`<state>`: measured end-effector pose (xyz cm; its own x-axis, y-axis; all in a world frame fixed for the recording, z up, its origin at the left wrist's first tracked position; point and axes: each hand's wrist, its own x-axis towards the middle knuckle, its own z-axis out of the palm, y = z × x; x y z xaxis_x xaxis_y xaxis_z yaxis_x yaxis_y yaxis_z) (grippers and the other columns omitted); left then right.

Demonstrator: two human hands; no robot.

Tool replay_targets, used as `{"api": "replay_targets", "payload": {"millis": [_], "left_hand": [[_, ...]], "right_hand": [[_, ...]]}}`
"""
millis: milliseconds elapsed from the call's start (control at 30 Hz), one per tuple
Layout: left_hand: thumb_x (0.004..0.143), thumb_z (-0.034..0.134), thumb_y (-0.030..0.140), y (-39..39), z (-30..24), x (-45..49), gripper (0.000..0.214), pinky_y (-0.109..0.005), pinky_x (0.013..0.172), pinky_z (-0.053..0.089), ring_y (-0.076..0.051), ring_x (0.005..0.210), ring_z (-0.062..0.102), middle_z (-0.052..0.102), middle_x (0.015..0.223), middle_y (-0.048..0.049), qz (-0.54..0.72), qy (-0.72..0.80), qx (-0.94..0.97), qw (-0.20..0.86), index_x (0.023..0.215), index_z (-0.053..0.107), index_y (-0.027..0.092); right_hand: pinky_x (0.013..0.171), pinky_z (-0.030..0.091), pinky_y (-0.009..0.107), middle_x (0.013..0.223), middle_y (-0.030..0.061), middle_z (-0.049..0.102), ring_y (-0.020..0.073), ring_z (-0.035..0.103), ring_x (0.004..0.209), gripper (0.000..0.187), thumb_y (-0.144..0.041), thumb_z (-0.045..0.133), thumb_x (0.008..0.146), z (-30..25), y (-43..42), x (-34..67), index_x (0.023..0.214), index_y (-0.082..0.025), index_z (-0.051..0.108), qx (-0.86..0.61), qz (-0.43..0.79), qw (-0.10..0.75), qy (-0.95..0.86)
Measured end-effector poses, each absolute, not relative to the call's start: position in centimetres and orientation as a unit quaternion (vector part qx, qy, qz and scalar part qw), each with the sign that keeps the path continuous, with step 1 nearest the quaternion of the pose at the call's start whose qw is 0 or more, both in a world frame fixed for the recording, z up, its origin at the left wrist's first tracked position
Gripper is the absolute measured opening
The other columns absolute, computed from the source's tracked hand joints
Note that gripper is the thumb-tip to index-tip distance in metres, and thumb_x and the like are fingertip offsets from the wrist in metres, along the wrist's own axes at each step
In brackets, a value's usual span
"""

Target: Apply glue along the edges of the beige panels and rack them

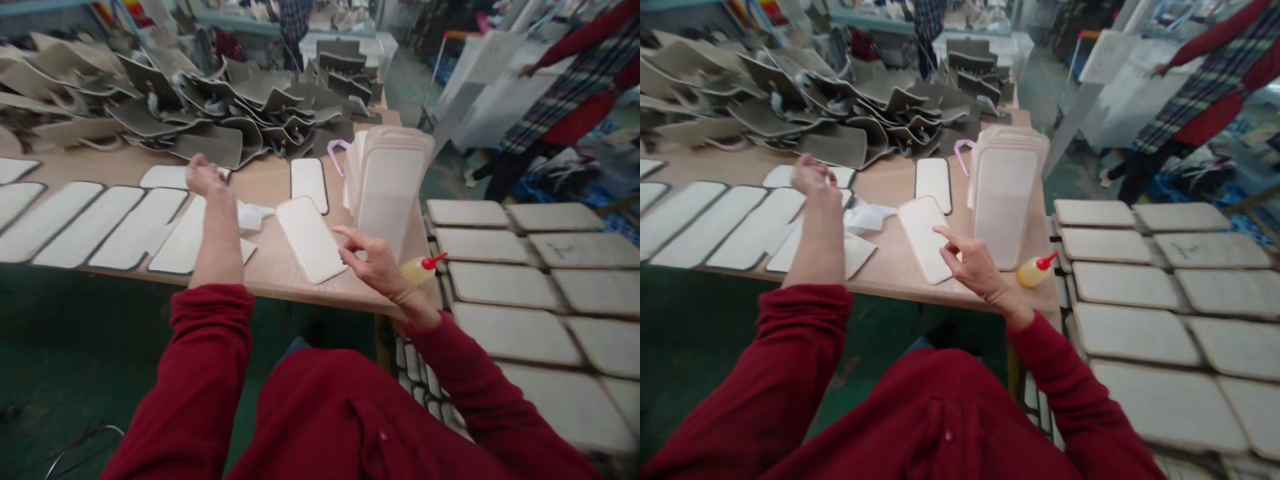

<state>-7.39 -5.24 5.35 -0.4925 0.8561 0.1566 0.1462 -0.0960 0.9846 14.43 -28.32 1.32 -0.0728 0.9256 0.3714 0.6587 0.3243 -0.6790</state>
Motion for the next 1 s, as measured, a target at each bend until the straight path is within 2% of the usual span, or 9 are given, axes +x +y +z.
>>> {"api": "replay_targets", "payload": {"millis": [67, 167, 233, 333, 467, 633, 733, 867, 1000], "left_hand": [[0.094, 0.037, 0.014, -6.2, 5.0, -9.1, 0.032, -0.036, 0.091, 0.045, -0.015, 0.114, 0.056, 0.057, 0.125, -0.0038, 0.632, 0.582, 0.386, 0.337, 0.124, 0.049, 0.017], [0.075, 0.048, 0.005, -10.4, 3.6, -10.9, 0.046, -0.033, 0.097, 0.041, -0.013, 0.120, 0.052, 0.061, 0.124, 0.0071, 0.663, 0.525, 0.377, 0.379, 0.117, 0.052, 0.023], [0.065, 0.061, 0.014, -14.4, 2.1, -11.6, 0.037, -0.035, 0.098, 0.044, -0.017, 0.117, 0.056, 0.066, 0.113, 0.0112, 0.654, 0.482, 0.407, 0.417, 0.098, 0.061, 0.032], [0.070, 0.067, 0.024, -20.2, -1.0, -12.0, 0.023, -0.035, 0.097, 0.045, -0.019, 0.106, 0.061, 0.069, 0.104, 0.0119, 0.588, 0.443, 0.480, 0.477, 0.090, 0.066, 0.035], [0.065, 0.075, 0.035, -25.6, -7.0, -13.3, 0.028, -0.030, 0.079, 0.051, -0.016, 0.081, 0.065, 0.070, 0.090, 0.0034, 0.399, 0.550, 0.447, 0.582, 0.092, 0.070, 0.028], [0.064, 0.072, 0.051, -31.0, -14.0, -17.0, 0.051, -0.031, 0.077, 0.048, -0.022, 0.087, 0.065, 0.072, 0.097, -0.0071, 0.154, 0.639, 0.437, 0.614, 0.104, 0.069, 0.020], [0.064, 0.069, 0.055, -34.0, -15.7, -18.1, 0.051, -0.033, 0.078, 0.047, -0.024, 0.089, 0.064, 0.073, 0.095, -0.0087, 0.087, 0.645, 0.423, 0.630, 0.101, 0.070, 0.019], [0.062, 0.069, 0.056, -36.7, -16.3, -17.3, 0.052, -0.034, 0.080, 0.046, -0.024, 0.092, 0.064, 0.072, 0.101, -0.0088, 0.053, 0.634, 0.406, 0.656, 0.098, 0.072, 0.020], [0.063, 0.066, 0.059, -37.6, -16.6, -16.1, 0.054, -0.035, 0.083, 0.047, -0.025, 0.094, 0.063, 0.070, 0.105, -0.0096, 0.042, 0.624, 0.413, 0.662, 0.101, 0.071, 0.020]], "right_hand": [[0.073, 0.050, 0.028, 0.071, -0.0021, 0.062, 0.0118, 0.061, 0.065, 0.040, -0.021, 0.056, 0.084, 0.6, -28.8, 15.4, 0.123, -0.015, 0.053, -0.545, 0.251, 0.482, -0.639], [0.074, 0.054, 0.030, 0.078, -0.0004, 0.065, 0.0133, 0.065, 0.071, 0.042, -0.030, 0.061, 0.082, -0.2, -30.3, 16.5, 0.121, -0.015, 0.053, -0.537, 0.331, 0.554, -0.544], [0.076, 0.054, 0.031, 0.083, 0.0008, 0.067, 0.0136, 0.066, 0.075, 0.042, -0.033, 0.064, 0.081, -0.3, -31.7, 17.4, 0.118, -0.016, 0.055, -0.547, 0.344, 0.567, -0.511], [0.079, 0.054, 0.032, 0.088, 0.0024, 0.069, 0.0139, 0.066, 0.077, 0.041, -0.036, 0.066, 0.081, -0.4, -34.3, 18.7, 0.116, -0.017, 0.056, -0.558, 0.358, 0.566, -0.490], [0.081, 0.055, 0.035, 0.090, 0.0048, 0.070, 0.0163, 0.067, 0.083, 0.042, -0.040, 0.064, 0.081, -2.0, -39.0, 20.5, 0.116, -0.019, 0.056, -0.604, 0.406, 0.514, -0.454], [0.094, 0.049, 0.043, 0.102, 0.0124, 0.071, 0.0241, 0.066, 0.098, 0.056, -0.055, 0.063, 0.075, -9.1, -46.3, 22.6, 0.117, -0.017, 0.059, -0.722, 0.478, 0.362, -0.346], [0.100, 0.044, 0.046, 0.117, 0.0161, 0.066, 0.0303, 0.060, 0.112, 0.068, -0.068, 0.061, 0.067, -14.1, -50.4, 22.3, 0.113, -0.017, 0.065, -0.756, 0.521, 0.270, -0.291], [0.102, 0.039, 0.055, 0.112, 0.0196, 0.068, 0.0395, 0.057, 0.114, 0.077, -0.079, 0.057, 0.057, -17.4, -54.6, 20.5, 0.096, -0.014, 0.072, -0.765, 0.539, 0.221, -0.275], [0.095, 0.046, 0.049, 0.096, 0.0121, 0.072, 0.0324, 0.064, 0.103, 0.068, -0.076, 0.045, 0.071, -17.1, -57.4, 19.0, 0.091, -0.018, 0.073, -0.752, 0.558, 0.231, -0.263]]}}
